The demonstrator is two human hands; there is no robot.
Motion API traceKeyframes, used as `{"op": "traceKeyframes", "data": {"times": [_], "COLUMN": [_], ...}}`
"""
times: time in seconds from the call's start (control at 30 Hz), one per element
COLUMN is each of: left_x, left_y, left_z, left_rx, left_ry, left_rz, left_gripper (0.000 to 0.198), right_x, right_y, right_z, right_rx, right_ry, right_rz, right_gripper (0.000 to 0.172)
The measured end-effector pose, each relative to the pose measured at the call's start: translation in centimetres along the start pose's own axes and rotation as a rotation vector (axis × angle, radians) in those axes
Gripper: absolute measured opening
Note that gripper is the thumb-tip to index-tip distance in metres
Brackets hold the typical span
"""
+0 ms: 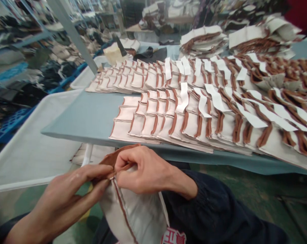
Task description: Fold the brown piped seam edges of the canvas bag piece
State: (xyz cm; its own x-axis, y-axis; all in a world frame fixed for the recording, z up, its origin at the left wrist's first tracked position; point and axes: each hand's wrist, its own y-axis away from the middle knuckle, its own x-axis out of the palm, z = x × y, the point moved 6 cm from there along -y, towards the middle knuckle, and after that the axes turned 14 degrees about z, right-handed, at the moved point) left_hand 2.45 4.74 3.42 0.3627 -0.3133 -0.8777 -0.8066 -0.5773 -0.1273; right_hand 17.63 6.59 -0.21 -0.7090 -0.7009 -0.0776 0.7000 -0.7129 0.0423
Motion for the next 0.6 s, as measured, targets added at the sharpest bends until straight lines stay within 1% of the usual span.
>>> {"op": "traceKeyframes", "data": {"times": [0.13,0.23,0.33,0.4,0.47,0.6], "left_x": [-0.5,-0.1,0.5,0.9,1.2,1.7], "left_y": [0.0,0.2,0.4,0.3,0.0,-0.6], "left_z": [0.4,1.0,1.5,1.8,2.2,2.7], "left_rx": [-0.082,-0.110,-0.093,-0.078,-0.087,-0.141], "left_ry": [0.187,0.274,0.295,0.327,0.406,0.614], "left_rz": [0.078,0.165,0.198,0.191,0.205,0.320], "left_gripper": [0.019,0.013,0.017,0.018,0.019,0.022], "right_x": [0.2,0.4,0.6,0.6,0.6,0.6], "right_y": [0.8,1.1,1.4,1.6,1.8,1.8], "right_z": [1.7,1.9,1.7,1.5,1.2,0.8], "right_rx": [-0.123,-0.185,-0.233,-0.241,-0.222,-0.176], "right_ry": [0.227,0.322,0.362,0.375,0.360,0.320], "right_rz": [-0.062,-0.095,-0.123,-0.126,-0.119,-0.099], "right_gripper": [0.005,0.008,0.011,0.012,0.011,0.010]}}
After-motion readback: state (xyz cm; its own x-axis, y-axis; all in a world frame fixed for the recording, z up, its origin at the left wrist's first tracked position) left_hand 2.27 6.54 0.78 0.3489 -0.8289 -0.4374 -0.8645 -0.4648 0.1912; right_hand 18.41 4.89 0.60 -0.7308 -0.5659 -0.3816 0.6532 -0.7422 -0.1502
